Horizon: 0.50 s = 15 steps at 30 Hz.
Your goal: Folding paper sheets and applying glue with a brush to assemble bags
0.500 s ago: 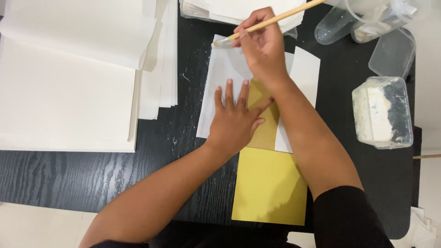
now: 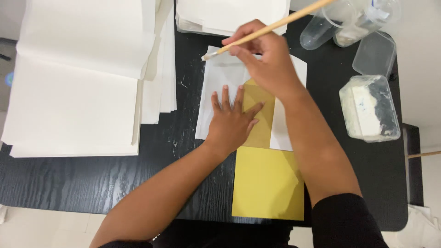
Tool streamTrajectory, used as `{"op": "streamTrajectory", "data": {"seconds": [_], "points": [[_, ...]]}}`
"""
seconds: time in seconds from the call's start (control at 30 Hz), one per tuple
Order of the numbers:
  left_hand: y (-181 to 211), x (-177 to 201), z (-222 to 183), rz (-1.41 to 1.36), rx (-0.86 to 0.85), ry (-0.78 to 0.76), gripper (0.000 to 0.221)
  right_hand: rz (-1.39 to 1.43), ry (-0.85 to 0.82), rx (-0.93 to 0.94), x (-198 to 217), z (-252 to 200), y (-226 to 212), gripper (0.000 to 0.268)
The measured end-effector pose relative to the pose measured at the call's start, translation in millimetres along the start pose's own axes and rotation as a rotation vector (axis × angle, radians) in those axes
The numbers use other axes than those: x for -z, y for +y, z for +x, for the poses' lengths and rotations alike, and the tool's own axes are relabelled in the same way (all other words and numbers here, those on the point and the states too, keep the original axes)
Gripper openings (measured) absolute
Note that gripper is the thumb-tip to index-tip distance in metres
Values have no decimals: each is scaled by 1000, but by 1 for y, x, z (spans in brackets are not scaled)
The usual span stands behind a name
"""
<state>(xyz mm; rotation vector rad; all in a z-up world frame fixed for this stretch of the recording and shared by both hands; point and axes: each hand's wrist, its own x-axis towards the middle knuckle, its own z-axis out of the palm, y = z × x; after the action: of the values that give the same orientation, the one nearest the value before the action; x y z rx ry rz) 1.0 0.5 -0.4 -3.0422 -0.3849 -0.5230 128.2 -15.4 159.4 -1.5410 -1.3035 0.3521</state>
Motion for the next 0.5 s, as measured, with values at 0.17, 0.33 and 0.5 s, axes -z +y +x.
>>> {"op": "streamTrajectory", "data": {"seconds": [0.17, 0.33, 0.5], "points": [[-3, -7, -4, -7, -28, 98, 56, -160, 84, 288, 45, -45, 9, 9], [-12, -4, -5, 30, -91, 105, 62, -310, 203, 372, 88, -112, 15, 13], [-13, 17, -1, 54, -113, 127, 63, -489, 488, 456, 138, -164, 26, 29]]}}
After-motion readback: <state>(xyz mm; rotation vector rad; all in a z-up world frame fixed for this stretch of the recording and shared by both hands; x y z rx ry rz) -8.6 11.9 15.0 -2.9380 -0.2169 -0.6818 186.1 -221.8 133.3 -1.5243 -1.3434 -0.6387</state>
